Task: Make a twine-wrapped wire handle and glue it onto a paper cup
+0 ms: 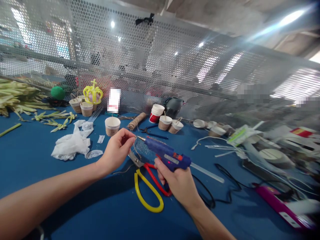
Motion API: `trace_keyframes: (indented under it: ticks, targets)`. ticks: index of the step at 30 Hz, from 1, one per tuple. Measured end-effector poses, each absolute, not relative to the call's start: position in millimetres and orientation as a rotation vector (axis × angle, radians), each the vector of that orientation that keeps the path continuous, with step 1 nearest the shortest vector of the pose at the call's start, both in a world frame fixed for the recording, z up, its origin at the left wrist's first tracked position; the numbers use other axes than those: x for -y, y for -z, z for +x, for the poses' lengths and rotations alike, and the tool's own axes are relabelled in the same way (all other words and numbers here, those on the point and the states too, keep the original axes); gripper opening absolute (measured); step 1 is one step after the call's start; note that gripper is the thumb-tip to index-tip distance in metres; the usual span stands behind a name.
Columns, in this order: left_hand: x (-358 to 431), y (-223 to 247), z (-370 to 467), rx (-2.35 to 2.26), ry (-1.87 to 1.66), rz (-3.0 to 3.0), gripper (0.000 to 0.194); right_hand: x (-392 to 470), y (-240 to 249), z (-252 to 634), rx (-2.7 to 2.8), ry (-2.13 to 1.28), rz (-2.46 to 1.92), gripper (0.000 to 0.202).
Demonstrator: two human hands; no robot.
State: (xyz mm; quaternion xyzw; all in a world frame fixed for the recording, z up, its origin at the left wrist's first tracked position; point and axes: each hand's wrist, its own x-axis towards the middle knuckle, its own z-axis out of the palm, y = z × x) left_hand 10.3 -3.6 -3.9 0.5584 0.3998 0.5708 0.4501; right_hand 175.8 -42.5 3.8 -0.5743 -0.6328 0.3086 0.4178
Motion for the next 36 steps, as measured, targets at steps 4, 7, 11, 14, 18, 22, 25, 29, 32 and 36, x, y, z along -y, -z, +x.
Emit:
trace_keyframes:
  ticks: [4,7,11,14,18,22,25,29,32,36]
  targets:
    - [2.7,4.8,10.3,-0.973,-1.420,1.366,0.007,42.6,-3.1,176.6,1.586,-0.768,-1.447,0.034]
    - [2.1,4.9,10.5,-0.967,-1.425,1.370,0.006,41.1,-0.5,177.6,1.602,-0.749,-1.445,0.037]
    - [2.7,4.9,10.4,-0.990,-1.417,1.373,0.006,39.6,2.4,178.0,1.624,-0.708,-1.419,0.040]
    - [3.1,5.6,10.2,-0.996,-1.408,1.375,0.006,41.3,0.2,176.8,1.628,-0.712,-1.431,0.040]
    - [2.6,6.2,10.4,-0.982,-1.402,1.378,0.007,43.2,-2.4,175.8,1.635,-0.694,-1.444,0.039]
    - [2.2,5.6,10.5,-0.989,-1.413,1.363,0.007,42.6,-1.8,176.4,1.662,-0.675,-1.425,0.039]
    - [2.5,5.1,10.3,-0.985,-1.414,1.366,0.007,43.5,-2.6,176.1,1.667,-0.666,-1.435,0.038]
    - [2.4,5.4,10.3,-0.992,-1.408,1.389,0.006,42.7,-1.6,176.8,1.666,-0.651,-1.430,0.034]
    - [2.0,5.7,10.6,-1.001,-1.418,1.394,0.006,39.5,3.0,178.9,1.627,-0.676,-1.457,0.038]
    - [2.3,5.6,10.5,-0.986,-1.413,1.372,0.006,38.3,6.1,180.1,1.606,-0.664,-1.457,0.039]
